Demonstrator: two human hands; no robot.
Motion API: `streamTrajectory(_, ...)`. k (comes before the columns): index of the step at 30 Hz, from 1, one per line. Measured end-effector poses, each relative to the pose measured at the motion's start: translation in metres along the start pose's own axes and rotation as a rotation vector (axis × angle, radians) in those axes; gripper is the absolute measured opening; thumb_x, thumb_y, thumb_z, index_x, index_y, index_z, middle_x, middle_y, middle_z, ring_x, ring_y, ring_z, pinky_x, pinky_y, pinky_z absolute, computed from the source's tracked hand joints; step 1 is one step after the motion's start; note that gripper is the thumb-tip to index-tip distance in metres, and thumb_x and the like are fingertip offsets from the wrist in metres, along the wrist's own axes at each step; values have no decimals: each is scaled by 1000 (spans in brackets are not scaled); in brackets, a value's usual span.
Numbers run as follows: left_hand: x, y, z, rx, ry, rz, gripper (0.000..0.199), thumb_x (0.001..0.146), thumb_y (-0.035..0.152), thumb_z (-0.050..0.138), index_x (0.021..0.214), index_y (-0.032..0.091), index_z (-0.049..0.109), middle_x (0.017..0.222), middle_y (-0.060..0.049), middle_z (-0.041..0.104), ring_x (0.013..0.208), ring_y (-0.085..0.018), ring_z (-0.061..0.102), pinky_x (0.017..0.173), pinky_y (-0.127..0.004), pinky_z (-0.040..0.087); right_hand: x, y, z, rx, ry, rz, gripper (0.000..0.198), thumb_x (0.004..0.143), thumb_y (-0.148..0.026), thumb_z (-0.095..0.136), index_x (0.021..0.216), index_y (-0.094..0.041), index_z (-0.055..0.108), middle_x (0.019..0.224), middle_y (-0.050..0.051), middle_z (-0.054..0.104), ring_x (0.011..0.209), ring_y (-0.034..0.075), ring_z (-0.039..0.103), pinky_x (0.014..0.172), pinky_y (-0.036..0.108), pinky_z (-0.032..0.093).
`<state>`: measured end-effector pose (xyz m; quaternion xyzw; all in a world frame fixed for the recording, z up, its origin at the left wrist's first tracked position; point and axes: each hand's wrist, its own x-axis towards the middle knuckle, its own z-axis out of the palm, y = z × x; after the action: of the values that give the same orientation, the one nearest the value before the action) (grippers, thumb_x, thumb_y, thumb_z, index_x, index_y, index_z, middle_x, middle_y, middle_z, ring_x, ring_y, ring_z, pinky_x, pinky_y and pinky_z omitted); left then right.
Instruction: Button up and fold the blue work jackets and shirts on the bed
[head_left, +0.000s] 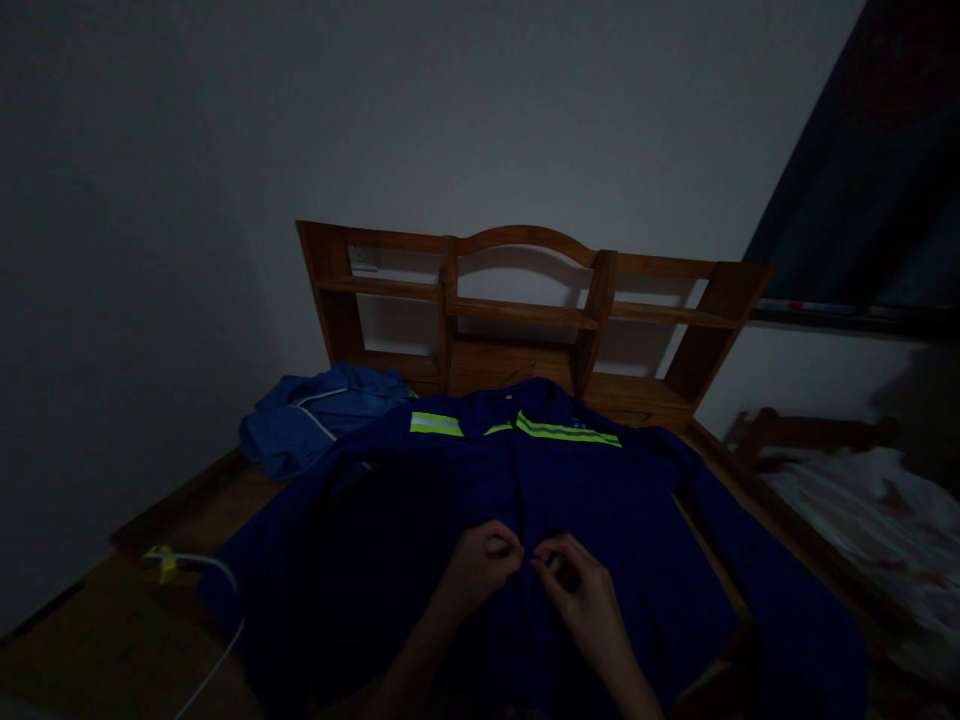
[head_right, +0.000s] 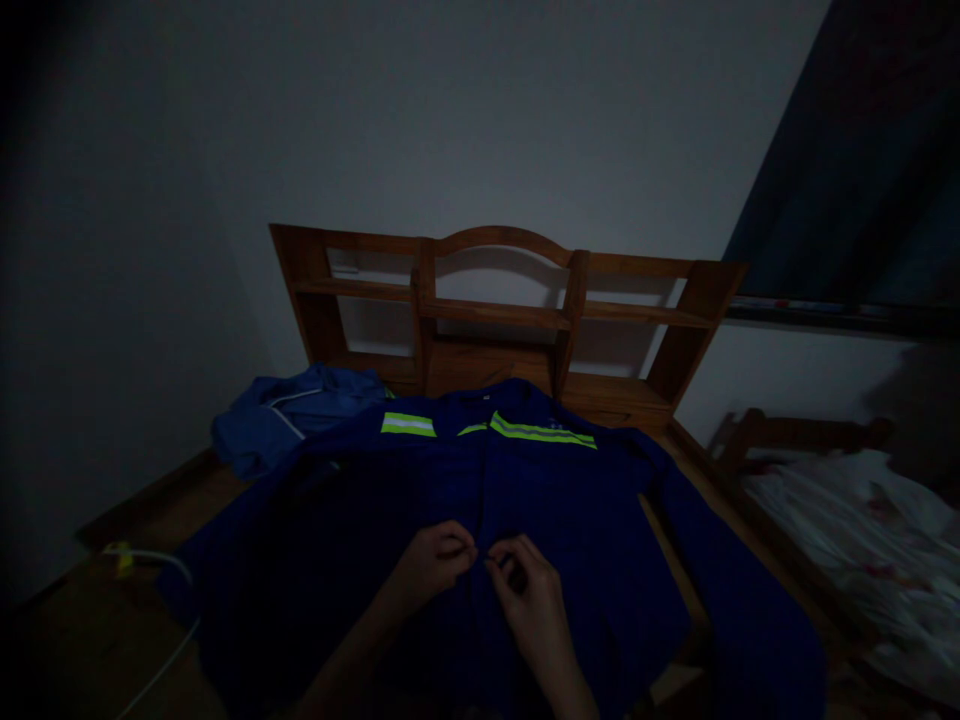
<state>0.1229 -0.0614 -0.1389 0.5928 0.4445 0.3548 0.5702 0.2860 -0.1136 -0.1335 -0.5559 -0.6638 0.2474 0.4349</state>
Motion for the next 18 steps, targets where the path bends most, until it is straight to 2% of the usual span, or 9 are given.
streamTrajectory(6,-3,9,0,-6,-11,-7,26,67,36,59,81,15,53,55,3,52,41,-6,37,42,-18,25,0,-1,0,6,6,-4,15,86,-34,53,90,-20,60,82,0,55,68,10,53,63,21,39)
streamTrajectory(12,-1,4,-3,-70,-53,9,28,69,35,60,87,16,50,60,3,54,40,-5,35,41,-18,24,2,-4,1,41,25,7,19,86,-38,54,86,-20,60,78,0,55,70,10,52,63,21,38)
streamTrajectory(15,-3,3,-5,-103,-115,37,30,73,34,59,94,16,47,64,2,55,41,-4,34,40,-17,24,4,-6,1,122,21,37,21,86,-39,54,83,-18,59,76,0,54,70,10,50,63,21,36)
streamTrajectory(18,-8,4,-6,-49,-115,123,33,71,27,64,98,17,48,78,1,56,44,-2,35,42,-16,22,8,-5,2,270,-16,100,24,84,-40,55,81,-17,59,72,-1,51,65,9,45,58,21,33)
